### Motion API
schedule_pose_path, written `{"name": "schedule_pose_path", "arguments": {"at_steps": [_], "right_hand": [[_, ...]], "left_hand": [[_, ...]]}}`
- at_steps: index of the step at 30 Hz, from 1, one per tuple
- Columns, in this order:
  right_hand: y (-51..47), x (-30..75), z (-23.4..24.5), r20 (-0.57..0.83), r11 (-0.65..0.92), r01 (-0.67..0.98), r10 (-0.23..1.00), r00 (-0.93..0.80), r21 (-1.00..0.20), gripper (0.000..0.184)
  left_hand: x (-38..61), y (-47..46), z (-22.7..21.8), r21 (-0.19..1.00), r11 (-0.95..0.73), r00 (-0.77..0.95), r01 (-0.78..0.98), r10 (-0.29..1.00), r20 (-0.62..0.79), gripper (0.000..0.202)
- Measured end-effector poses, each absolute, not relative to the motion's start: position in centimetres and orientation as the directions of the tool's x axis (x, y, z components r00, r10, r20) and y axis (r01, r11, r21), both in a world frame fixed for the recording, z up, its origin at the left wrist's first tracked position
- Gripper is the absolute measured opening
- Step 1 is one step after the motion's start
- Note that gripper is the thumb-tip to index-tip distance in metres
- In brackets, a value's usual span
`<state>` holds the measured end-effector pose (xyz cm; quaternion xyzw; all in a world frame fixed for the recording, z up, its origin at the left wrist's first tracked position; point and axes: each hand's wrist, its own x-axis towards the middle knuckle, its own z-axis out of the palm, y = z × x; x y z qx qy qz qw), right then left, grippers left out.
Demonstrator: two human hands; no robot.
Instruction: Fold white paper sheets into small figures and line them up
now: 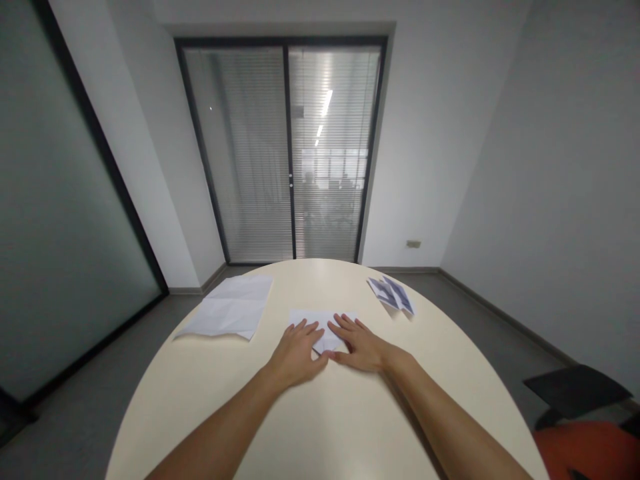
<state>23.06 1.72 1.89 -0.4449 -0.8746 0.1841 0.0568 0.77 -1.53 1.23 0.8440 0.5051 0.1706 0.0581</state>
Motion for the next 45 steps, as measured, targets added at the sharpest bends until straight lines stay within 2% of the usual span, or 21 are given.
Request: {"name": "schedule_pose_path", "arguments": {"at_steps": [6, 9, 13, 19, 23, 32, 37, 45], "right_hand": [[2.2, 23.3, 1.1, 0.03, 0.569, 0.732, 0.796, -0.604, -0.375, 0.062], [2.5, 23.4, 0.9, 0.059, 0.586, 0.719, 0.789, -0.612, -0.373, 0.058], [2.7, 23.5, 0.9, 0.087, 0.593, 0.711, 0.787, -0.611, -0.378, 0.054], [2.9, 23.9, 0.8, 0.168, 0.622, 0.683, 0.774, -0.61, -0.383, 0.049], [3.4, 24.6, 0.6, 0.242, 0.628, 0.651, 0.773, -0.587, -0.426, 0.044], [3.8, 25.2, 1.2, 0.296, 0.515, 0.719, 0.857, -0.422, -0.466, 0.034], [4.3, 25.3, 0.7, 0.365, 0.483, 0.662, 0.874, -0.322, -0.573, 0.03], [5.5, 25.2, 0.1, 0.386, 0.411, 0.428, 0.91, -0.149, -0.804, 0.034]], "left_hand": [[0.5, -1.6, 1.8, 0.293, -0.492, 0.435, 0.82, 0.868, 0.241, 0.052], [0.4, -1.4, 1.5, 0.293, -0.487, 0.424, 0.823, 0.869, 0.254, 0.054], [0.2, -0.8, 0.8, 0.287, -0.493, 0.415, 0.821, 0.861, 0.293, 0.046], [-0.8, 0.4, 0.1, 0.361, -0.455, 0.354, 0.814, 0.881, 0.313, 0.041], [-1.3, 0.9, -0.2, 0.396, -0.423, 0.312, 0.815, 0.897, 0.313, 0.039], [-1.9, 1.4, 0.4, 0.418, -0.31, 0.172, 0.854, 0.926, 0.336, 0.028], [-1.8, 1.7, 0.2, 0.49, -0.246, 0.061, 0.836, 0.93, 0.363, 0.022], [-1.9, 2.1, -0.1, 0.614, -0.324, -0.04, 0.72, 0.863, 0.503, 0.019]]}}
